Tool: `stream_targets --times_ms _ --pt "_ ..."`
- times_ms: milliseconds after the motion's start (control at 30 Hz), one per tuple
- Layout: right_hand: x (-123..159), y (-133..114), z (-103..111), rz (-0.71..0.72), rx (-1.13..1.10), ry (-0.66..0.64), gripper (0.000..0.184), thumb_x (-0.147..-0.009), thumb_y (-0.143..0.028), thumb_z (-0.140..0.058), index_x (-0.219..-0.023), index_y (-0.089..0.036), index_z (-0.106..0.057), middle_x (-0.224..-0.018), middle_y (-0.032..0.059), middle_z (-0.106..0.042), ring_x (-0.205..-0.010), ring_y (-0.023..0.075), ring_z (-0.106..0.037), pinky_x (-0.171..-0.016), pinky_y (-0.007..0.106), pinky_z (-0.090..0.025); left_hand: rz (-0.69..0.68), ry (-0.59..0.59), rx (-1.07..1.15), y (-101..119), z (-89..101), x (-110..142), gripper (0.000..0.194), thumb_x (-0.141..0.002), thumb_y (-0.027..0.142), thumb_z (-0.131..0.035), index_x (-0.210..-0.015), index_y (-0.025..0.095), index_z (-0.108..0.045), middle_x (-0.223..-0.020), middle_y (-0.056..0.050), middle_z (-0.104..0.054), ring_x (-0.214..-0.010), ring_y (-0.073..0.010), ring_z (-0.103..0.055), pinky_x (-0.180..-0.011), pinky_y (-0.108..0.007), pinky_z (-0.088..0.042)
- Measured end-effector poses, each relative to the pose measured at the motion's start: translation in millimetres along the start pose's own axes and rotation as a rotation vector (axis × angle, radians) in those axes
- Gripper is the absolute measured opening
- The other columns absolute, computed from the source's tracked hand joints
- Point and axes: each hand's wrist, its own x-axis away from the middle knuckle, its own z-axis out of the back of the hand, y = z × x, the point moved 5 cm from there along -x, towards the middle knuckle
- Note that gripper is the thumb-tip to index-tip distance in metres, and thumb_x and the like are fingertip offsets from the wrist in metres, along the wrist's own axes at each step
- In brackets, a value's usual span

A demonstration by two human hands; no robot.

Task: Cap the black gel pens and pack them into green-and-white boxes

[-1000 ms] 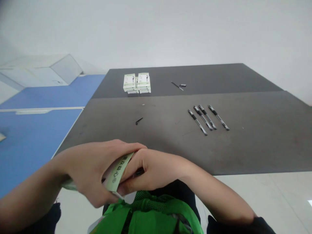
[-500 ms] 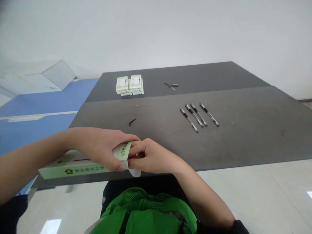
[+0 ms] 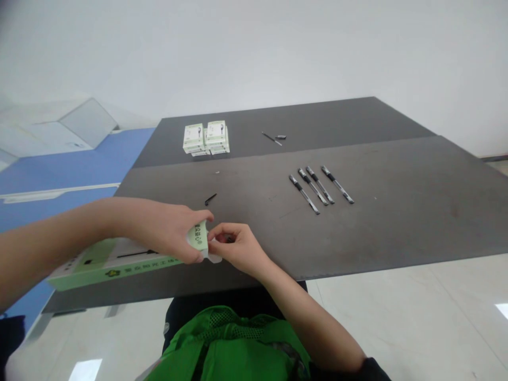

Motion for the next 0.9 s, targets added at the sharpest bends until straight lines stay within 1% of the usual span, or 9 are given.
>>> stream_targets --times_ms 133,267,367,500,600,667,733,833,900 --pt "4.0 7.1 16.9 -0.042 0.18 0.142 0.018 -0.093 -0.027 -0.051 -0.101 -0.015 -0.062 -0.08 0.0 -0.053 -0.065 0.0118 -0.047 -0.065 0.026 -0.045 0.058 0.03 -0.041 -11.7 10.6 -0.7 0.083 -0.067 0.065 -0.064 -0.136 0.019 -0.057 -0.093 -0.016 -0.078 -0.075 -0.034 -0.073 -0.055 -0.035 -0.043" --pt "-1.8 -2.2 45.6 -0.02 0.456 0.198 0.044 -0.084 -0.003 -0.043 -0.123 -0.011 -0.062 -0.109 0.0127 -0.055 -0.101 0.0223 -0.054 -0.096 0.04 -0.046 0.12 0.122 -0.103 -22.1 14.9 -2.1 0.094 -0.068 0.057 -0.065 -0.145 0.01 -0.041 -0.085 -0.016 -0.076 -0.071 -0.0342 -0.072 -0.053 -0.035 -0.042" --pt "-15.7 -3.1 62.0 -0.021 0.697 0.194 0.056 -0.078 0.005 -0.041 -0.128 -0.008 -0.064 -0.124 0.0217 -0.052 -0.12 0.0321 -0.048 -0.109 0.052 -0.037 0.141 0.14 -0.142 -29.7 11.5 -7.3 0.09 -0.07 0.052 -0.062 -0.142 0.005 -0.036 -0.08 -0.017 -0.074 -0.068 -0.0338 -0.07 -0.051 -0.035 -0.04" --pt "-28.2 1.6 66.8 -0.037 0.84 0.175 0.053 -0.079 0.005 -0.045 -0.125 -0.005 -0.068 -0.141 0.0301 -0.049 -0.133 0.0437 -0.043 -0.111 0.065 -0.029 0.06 0.182 -0.224 -31.9 13.4 -12.9 0.067 -0.072 0.047 -0.057 -0.13 0.014 -0.048 -0.106 -0.02 -0.073 -0.082 -0.0328 -0.072 -0.06 -0.036 -0.042" --pt "-27.2 -5.3 58.8 -0.003 0.837 0.183 0.051 -0.084 0.002 -0.044 -0.128 -0.009 -0.067 -0.145 0.0244 -0.05 -0.134 0.0362 -0.047 -0.111 0.056 -0.036 0.017 0.193 -0.276 -28.4 19.6 -12.0 0.066 -0.069 0.047 -0.061 -0.127 0.018 -0.052 -0.108 -0.017 -0.073 -0.084 -0.0336 -0.072 -0.062 -0.036 -0.042" --pt "-25.5 -13.5 47.7 0.05 0.726 0.16 0.045 -0.089 -0.001 -0.041 -0.123 -0.014 -0.069 -0.129 0.0167 -0.061 -0.118 0.0256 -0.058 -0.103 0.042 -0.046 0.054 0.172 -0.26 -26.4 23.6 -10.5 0.075 -0.066 0.048 -0.064 -0.132 0.017 -0.049 -0.097 -0.015 -0.074 -0.078 -0.0337 -0.071 -0.057 -0.036 -0.04" --pt "-25.1 -21.7 33.6 0.148 0.552 0.11 0.038 -0.094 -0.007 -0.044 -0.118 -0.016 -0.071 -0.117 0.0117 -0.064 -0.108 0.0202 -0.062 -0.097 0.035 -0.05 0.072 0.154 -0.243 -22.1 26.7 -9.5 0.074 -0.066 0.047 -0.064 -0.131 0.015 -0.05 -0.09 -0.015 -0.074 -0.073 -0.033 -0.071 -0.054 -0.035 -0.037" --pt "-26.6 -26.4 17.6 0.267 0.379 0.062 0.031 -0.094 -0.014 -0.056 -0.121 -0.015 -0.072 -0.12 0.0126 -0.061 -0.115 0.0207 -0.061 -0.105 0.036 -0.047 0.05 0.127 -0.252 -14.6 27.1 -10.1 0.063 -0.066 0.046 -0.064 -0.12 0.015 -0.055 -0.086 -0.014 -0.073 -0.067 -0.0314 -0.069 -0.051 -0.035 -0.035" --pt "-27.7 -23.3 12.9 0.266 0.38 0.034 0.03 -0.094 -0.016 -0.061 -0.122 -0.017 -0.073 -0.122 0.0128 -0.06 -0.117 0.0212 -0.061 -0.107 0.037 -0.045 0.041 0.124 -0.26 -12.9 25.2 -11.7 0.059 -0.065 0.045 -0.064 -0.116 0.016 -0.057 -0.085 -0.014 -0.073 -0.065 -0.031 -0.069 -0.05 -0.035 -0.035"
